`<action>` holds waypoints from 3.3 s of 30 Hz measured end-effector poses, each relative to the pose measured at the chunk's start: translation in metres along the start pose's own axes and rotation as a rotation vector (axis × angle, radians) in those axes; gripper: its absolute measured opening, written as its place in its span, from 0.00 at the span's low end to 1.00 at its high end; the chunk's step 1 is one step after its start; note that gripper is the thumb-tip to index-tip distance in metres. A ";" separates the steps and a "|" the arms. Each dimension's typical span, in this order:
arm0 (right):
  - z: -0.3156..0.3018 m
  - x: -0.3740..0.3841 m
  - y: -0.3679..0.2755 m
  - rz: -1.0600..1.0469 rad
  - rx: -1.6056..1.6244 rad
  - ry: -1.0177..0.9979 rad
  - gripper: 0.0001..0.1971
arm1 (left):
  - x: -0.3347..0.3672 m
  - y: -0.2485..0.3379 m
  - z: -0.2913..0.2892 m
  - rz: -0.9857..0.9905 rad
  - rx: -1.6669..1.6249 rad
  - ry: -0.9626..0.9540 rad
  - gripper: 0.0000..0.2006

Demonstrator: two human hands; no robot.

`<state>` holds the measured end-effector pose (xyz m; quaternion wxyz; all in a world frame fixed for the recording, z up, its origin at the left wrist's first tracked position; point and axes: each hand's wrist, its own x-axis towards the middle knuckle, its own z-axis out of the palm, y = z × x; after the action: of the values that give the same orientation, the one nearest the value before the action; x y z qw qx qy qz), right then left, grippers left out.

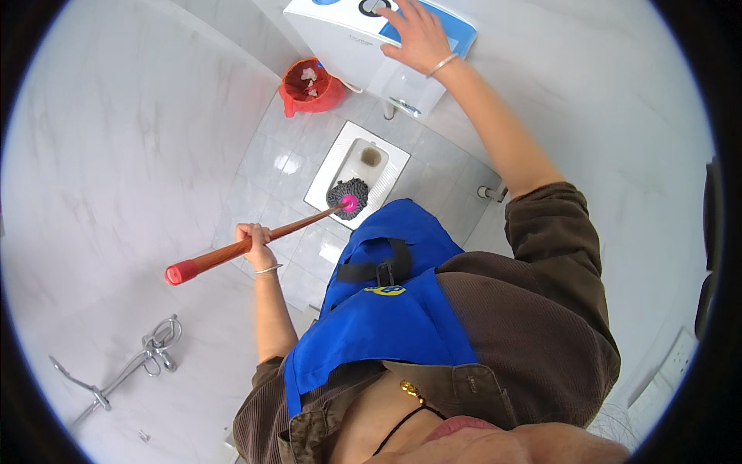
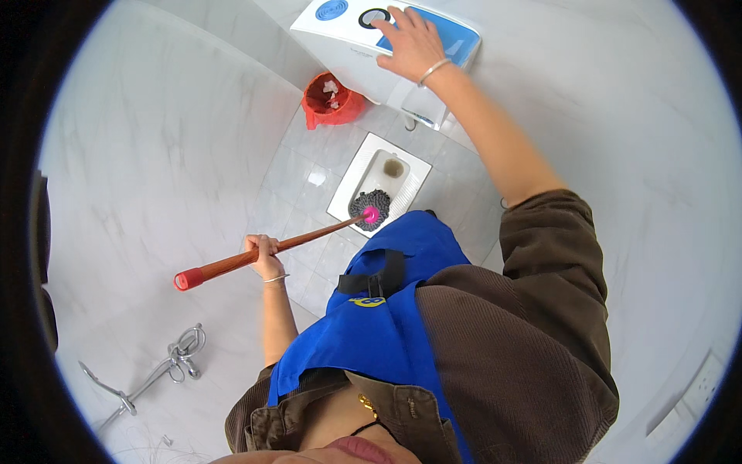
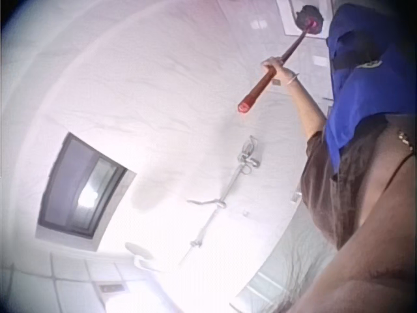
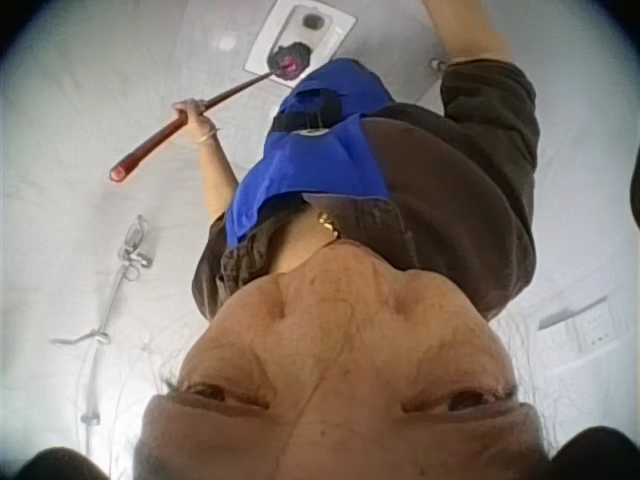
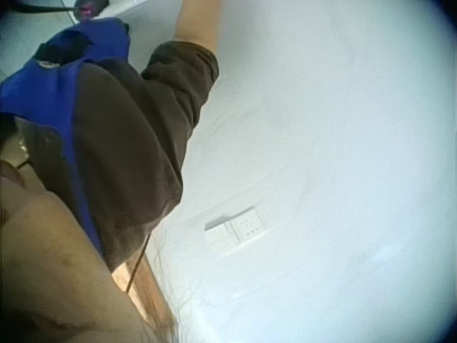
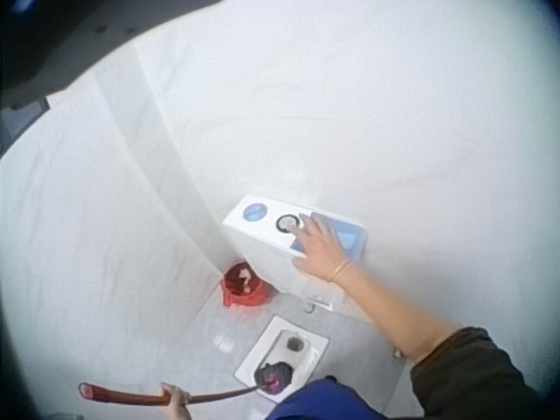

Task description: The person mops a tiled floor with a long-handled mop, moving from a hallway into a bathroom. They then scrub the floor around a squat toilet repeatedly with the mop.

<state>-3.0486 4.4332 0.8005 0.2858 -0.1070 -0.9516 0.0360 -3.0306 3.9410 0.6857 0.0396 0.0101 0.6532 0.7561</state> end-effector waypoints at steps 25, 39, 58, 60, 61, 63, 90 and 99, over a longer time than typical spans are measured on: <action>0.172 0.082 -0.076 0.012 -0.077 -0.268 0.22 | 0.114 -0.074 -0.032 -0.075 0.016 -0.044 0.11; 0.162 0.080 -0.054 -0.013 -0.058 -0.254 0.22 | 0.122 0.154 0.046 0.117 0.020 -0.212 0.09; 0.170 0.091 -0.066 -0.029 0.006 -0.203 0.19 | 0.171 -0.123 0.058 -0.078 0.082 -0.132 0.08; 0.168 0.092 -0.066 -0.011 0.036 -0.268 0.19 | 0.171 -0.113 0.083 -0.100 0.117 -0.166 0.09; 0.168 0.093 -0.067 -0.019 0.029 -0.239 0.19 | 0.170 -0.105 0.093 -0.094 0.115 -0.182 0.09; 0.168 0.093 -0.068 -0.034 0.015 -0.180 0.19 | 0.169 -0.080 0.106 -0.077 0.128 -0.194 0.10; 0.070 0.006 -0.220 -0.204 0.873 -0.380 0.43 | 0.151 -0.118 0.048 -0.028 0.462 -0.284 0.09; 0.014 -0.084 -0.409 0.267 1.697 -0.474 0.11 | 0.060 -0.068 -0.060 0.099 0.486 -0.443 0.08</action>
<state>-3.0628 4.0151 0.7966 0.0577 0.0408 -0.6180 0.7830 -3.0909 3.8959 0.6078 0.1402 0.2153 0.7885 0.5587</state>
